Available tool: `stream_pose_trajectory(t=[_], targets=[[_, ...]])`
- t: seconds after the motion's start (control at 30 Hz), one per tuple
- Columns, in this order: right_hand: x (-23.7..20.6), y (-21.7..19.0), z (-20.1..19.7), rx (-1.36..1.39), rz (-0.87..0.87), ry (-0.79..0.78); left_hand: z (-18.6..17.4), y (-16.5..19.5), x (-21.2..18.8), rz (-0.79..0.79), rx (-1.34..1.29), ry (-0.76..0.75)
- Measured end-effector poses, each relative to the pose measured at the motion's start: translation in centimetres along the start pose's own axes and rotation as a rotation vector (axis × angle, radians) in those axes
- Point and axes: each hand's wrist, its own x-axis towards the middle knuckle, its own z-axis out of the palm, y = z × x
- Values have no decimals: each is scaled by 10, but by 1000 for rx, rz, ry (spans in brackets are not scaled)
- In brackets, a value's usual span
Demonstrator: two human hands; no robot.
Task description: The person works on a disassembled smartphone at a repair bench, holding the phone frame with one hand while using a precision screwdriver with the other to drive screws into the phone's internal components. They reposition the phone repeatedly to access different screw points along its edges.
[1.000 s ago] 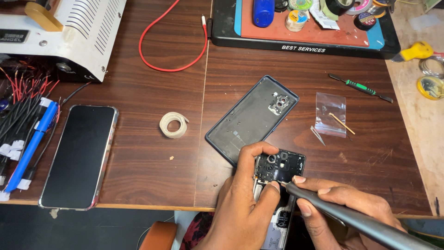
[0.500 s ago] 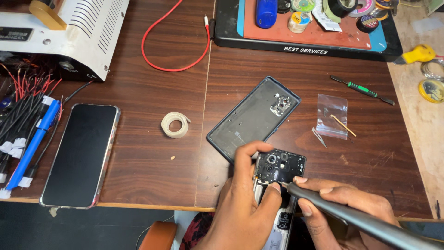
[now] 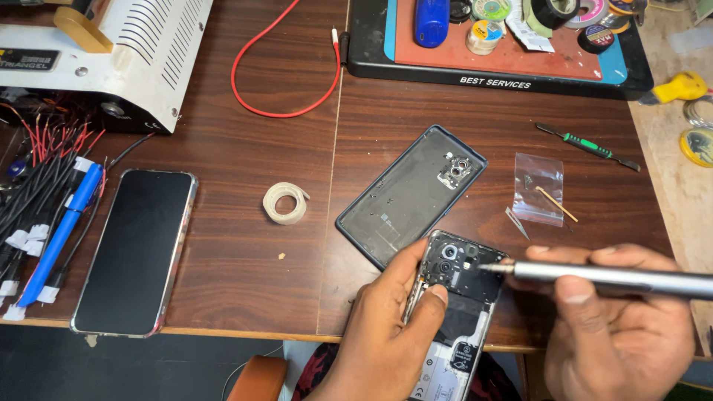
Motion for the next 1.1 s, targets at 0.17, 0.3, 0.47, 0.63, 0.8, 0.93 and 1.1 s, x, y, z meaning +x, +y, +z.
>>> stream_pose_trajectory(t=[0.17, 0.3, 0.47, 0.63, 0.8, 0.93, 1.1], targets=[[7, 10, -4, 106, 73, -15, -1, 2, 0, -89, -68, -4], [6, 13, -3, 78, 69, -47, -3, 5, -2, -132, 172, 23], [7, 9, -6, 114, 85, -42, -1, 5, -3, -46, 142, 30], [4, 7, -4, 43, 72, -8, -1, 4, -3, -49, 125, 42], [9, 0, -7, 249, 38, -28, -3, 3, -2, -101, 142, 17], [24, -10, -26, 143, 129, -35, -4, 4, -3, -65, 127, -19], [17, -6, -22, -297, 392, -120, -6, 6, -1, -92, 65, -77]])
